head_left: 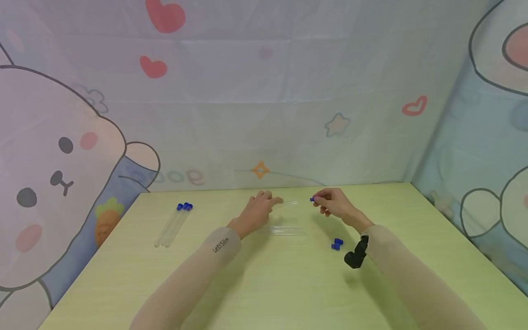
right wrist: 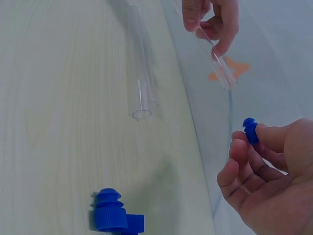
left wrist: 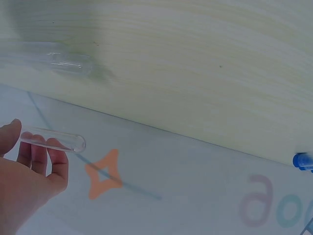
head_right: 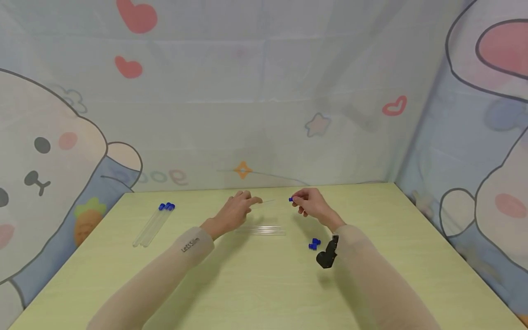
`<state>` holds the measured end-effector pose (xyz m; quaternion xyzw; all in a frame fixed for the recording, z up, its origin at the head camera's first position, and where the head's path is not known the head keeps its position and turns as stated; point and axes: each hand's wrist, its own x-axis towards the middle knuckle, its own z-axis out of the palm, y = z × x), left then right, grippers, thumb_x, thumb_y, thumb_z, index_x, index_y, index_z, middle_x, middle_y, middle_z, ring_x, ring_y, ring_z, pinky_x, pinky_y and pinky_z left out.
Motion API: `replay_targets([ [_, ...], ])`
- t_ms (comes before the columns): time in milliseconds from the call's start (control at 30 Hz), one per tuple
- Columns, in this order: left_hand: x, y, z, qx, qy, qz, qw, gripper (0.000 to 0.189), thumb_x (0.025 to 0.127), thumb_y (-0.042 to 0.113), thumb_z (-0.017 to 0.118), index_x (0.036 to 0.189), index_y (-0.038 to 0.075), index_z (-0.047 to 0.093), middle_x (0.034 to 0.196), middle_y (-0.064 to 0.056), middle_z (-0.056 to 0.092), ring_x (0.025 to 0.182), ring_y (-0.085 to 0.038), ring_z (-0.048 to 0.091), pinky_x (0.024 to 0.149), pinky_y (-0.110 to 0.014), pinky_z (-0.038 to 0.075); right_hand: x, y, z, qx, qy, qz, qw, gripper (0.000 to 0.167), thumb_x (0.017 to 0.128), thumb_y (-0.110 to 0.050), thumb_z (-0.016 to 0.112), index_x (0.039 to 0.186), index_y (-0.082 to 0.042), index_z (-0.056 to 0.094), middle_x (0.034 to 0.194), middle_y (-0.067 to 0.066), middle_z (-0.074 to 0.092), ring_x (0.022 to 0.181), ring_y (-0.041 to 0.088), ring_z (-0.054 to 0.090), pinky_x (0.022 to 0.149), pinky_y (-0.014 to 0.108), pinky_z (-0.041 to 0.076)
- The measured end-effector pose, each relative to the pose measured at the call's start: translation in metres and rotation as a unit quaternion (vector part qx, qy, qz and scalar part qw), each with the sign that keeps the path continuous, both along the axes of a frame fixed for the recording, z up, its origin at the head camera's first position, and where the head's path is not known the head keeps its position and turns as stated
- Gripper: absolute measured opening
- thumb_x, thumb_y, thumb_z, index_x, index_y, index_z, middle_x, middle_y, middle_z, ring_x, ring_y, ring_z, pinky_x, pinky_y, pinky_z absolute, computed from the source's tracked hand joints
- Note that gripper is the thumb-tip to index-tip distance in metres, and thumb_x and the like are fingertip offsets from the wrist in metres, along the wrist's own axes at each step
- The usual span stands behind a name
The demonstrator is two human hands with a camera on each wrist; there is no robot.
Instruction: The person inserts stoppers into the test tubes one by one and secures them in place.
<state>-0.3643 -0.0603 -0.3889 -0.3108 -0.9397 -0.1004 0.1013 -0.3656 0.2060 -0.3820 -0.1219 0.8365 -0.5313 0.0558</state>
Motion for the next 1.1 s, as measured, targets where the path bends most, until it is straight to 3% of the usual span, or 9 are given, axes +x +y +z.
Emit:
replay_targets([
  [267,0.000,0.002,-0.004,-0.001,0.006,-0.010,0.9999,0.048,0.090,-0.006,0.058,0.132,0.017,0.058,0.090,-0.001,0.047,0.086,-0.017,0.036,0.068,-0.028,0.027,0.000,-0.008,-0.002,-0.011,0.008,0.005,0.9999,0.026,0.099,-0.011,0.052,0.118,0.005,0.059,0.086,0.002,0.066,0.066,0.017,0.054,0.058,0.024,0.048],
  [467,0.002,0.004,-0.002,0.000,0.011,-0.018,0.9998,0.045,0.091,-0.005,0.058,0.131,0.016,0.058,0.087,-0.001,0.043,0.085,-0.018,0.035,0.067,-0.029,0.027,0.000,-0.012,-0.001,-0.003,0.010,0.008,0.9999,0.026,0.099,-0.013,0.053,0.116,0.006,0.060,0.096,0.015,0.068,0.066,0.014,0.054,0.058,0.023,0.048],
  [800,0.002,0.007,-0.001,0.004,0.003,-0.019,0.9998,0.045,0.091,-0.002,0.059,0.132,0.017,0.058,0.089,0.000,0.045,0.087,-0.016,0.038,0.069,-0.027,0.030,0.001,-0.018,-0.001,0.003,0.010,0.010,0.9999,0.024,0.097,-0.012,0.056,0.113,0.006,0.062,0.089,0.006,0.069,0.066,0.017,0.054,0.058,0.025,0.048],
  [1100,0.002,0.010,0.000,-0.001,-0.003,-0.020,0.9998,0.045,0.092,0.000,0.059,0.134,0.018,0.056,0.095,-0.001,0.053,0.091,-0.016,0.043,0.071,-0.028,0.034,0.004,-0.020,-0.002,0.000,0.013,0.016,0.9998,0.024,0.098,-0.012,0.055,0.113,0.005,0.063,0.094,0.013,0.069,0.068,0.022,0.055,0.058,0.025,0.048],
])
